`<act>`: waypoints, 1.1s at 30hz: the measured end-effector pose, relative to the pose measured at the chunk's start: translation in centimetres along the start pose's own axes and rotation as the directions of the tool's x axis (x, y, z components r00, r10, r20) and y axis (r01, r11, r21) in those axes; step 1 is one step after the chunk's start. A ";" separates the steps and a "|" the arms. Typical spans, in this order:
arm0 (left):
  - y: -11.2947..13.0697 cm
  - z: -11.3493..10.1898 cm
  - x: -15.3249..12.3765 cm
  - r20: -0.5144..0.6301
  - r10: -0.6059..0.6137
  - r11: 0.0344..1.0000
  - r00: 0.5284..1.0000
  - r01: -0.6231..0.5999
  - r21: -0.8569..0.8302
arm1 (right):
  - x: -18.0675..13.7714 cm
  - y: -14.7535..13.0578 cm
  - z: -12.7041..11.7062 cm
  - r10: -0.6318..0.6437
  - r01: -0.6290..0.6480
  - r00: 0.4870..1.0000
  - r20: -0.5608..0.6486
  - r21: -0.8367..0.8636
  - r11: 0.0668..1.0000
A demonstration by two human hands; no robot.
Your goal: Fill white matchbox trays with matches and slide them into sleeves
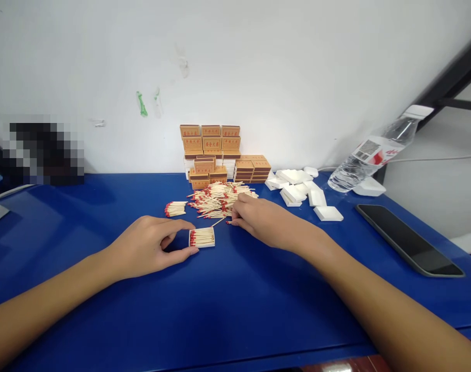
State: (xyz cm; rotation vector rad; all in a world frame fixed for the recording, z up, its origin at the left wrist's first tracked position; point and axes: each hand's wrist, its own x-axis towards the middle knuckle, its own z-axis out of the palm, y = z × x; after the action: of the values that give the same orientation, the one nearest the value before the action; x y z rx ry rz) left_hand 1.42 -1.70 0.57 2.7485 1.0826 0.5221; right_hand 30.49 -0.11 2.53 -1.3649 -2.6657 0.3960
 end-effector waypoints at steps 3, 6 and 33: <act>0.0 0.0 0.0 0.000 0.001 1.000 1.000 -0.001 -0.005 | 0.0 -0.6 0.0 -0.001 0.001 1.000 -0.016 0.002 1.000; 0.0 0.1 0.0 0.009 -0.004 1.000 1.000 0.004 -0.008 | 0.3 -1.1 0.6 -0.046 0.048 0.997 -0.067 0.019 0.999; 0.1 0.2 -0.1 0.008 0.018 1.000 1.000 -0.018 -0.009 | 1.1 -1.2 2.9 -0.080 0.072 0.991 -0.108 -0.075 0.995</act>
State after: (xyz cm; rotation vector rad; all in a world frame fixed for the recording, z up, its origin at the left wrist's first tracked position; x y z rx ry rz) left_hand 1.50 -1.85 0.39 2.7527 1.0515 0.5161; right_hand 28.27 -0.34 0.12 -1.2592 -2.6543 0.2124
